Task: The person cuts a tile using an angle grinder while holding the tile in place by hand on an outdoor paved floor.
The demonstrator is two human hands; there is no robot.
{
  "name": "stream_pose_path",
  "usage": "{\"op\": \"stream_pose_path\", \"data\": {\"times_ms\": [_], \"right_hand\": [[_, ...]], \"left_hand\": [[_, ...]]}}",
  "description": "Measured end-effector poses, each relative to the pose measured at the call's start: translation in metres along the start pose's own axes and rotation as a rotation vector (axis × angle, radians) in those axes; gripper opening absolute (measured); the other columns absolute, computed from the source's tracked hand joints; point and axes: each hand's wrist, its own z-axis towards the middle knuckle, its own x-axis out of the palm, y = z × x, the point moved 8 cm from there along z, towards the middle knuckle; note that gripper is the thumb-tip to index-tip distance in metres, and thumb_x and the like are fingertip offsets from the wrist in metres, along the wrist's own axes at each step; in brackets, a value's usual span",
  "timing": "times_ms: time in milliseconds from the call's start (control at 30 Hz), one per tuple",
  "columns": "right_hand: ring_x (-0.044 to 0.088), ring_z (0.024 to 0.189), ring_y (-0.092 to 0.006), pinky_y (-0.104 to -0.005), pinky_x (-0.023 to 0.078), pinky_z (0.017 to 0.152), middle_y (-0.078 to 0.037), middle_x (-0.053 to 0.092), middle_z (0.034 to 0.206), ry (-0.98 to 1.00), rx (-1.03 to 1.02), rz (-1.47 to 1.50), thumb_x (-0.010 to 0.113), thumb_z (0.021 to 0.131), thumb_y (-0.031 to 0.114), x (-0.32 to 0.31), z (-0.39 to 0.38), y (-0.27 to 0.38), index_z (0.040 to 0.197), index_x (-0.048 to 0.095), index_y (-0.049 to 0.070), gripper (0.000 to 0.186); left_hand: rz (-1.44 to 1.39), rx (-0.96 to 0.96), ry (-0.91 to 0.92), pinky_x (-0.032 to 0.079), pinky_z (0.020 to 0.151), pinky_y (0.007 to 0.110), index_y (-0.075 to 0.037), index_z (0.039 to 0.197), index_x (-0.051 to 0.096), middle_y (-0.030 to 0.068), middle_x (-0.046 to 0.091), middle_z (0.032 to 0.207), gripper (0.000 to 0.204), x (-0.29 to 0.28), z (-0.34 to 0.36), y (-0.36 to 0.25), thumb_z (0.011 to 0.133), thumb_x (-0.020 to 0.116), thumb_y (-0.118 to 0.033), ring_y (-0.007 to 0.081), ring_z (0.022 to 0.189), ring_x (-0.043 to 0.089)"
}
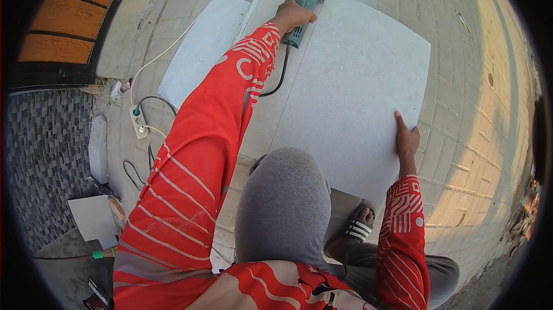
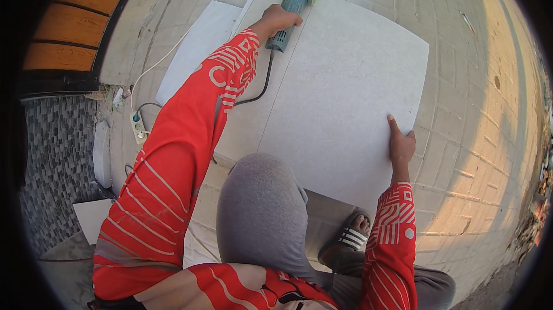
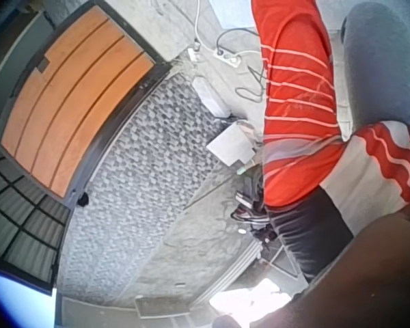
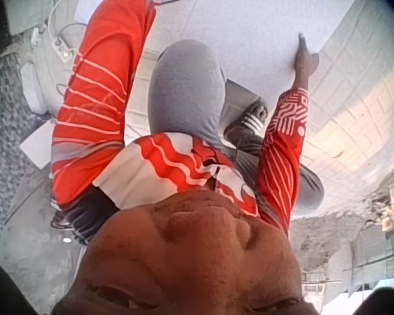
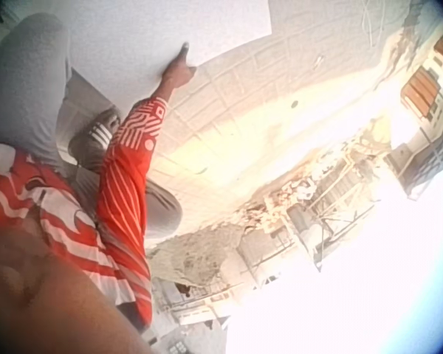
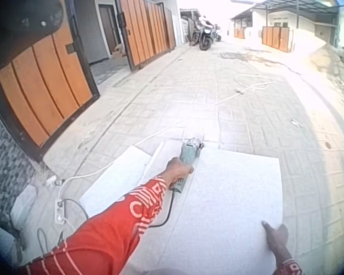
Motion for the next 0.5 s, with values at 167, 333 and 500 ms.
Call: {"op": "stream_pose_path", "data": {"times_ms": [167, 333, 500], "right_hand": [[0.058, 0.130, -0.0418, -0.0433, 0.044, 0.112, -0.033, 0.061, 0.135, 0.030, 0.000, 0.002, 0.080, 0.065, 0.077, 0.008, 0.003, 0.000, 0.136, 0.052, -0.020, 0.123], [0.059, 0.129, -0.0417, -0.0436, 0.044, 0.111, -0.033, 0.062, 0.133, 0.034, -0.011, 0.010, 0.079, 0.065, 0.078, 0.004, 0.000, 0.004, 0.134, 0.054, -0.019, 0.122], [0.060, 0.127, -0.0419, -0.0444, 0.045, 0.110, -0.032, 0.064, 0.131, -0.037, -0.007, -0.027, 0.079, 0.065, 0.078, 0.000, -0.003, 0.004, 0.132, 0.057, -0.018, 0.118]], "left_hand": [[-0.022, 0.006, -0.047, 0.058, 0.070, 0.039, 0.010, 0.100, 0.072, 0.0212, 0.073, 0.100, 0.060, -0.006, -0.005, 0.007, 0.063, 0.083, -0.036, 0.0291, 0.083, 0.073], [-0.026, -0.005, -0.012, 0.058, 0.076, 0.039, 0.011, 0.102, 0.072, 0.0224, 0.073, 0.103, 0.062, -0.003, -0.010, 0.008, 0.063, 0.083, -0.036, 0.0302, 0.089, 0.073], [-0.048, -0.012, -0.005, 0.058, 0.079, 0.039, 0.011, 0.103, 0.072, 0.0232, 0.072, 0.106, 0.062, -0.002, -0.013, 0.010, 0.062, 0.083, -0.034, 0.0309, 0.093, 0.073]]}}
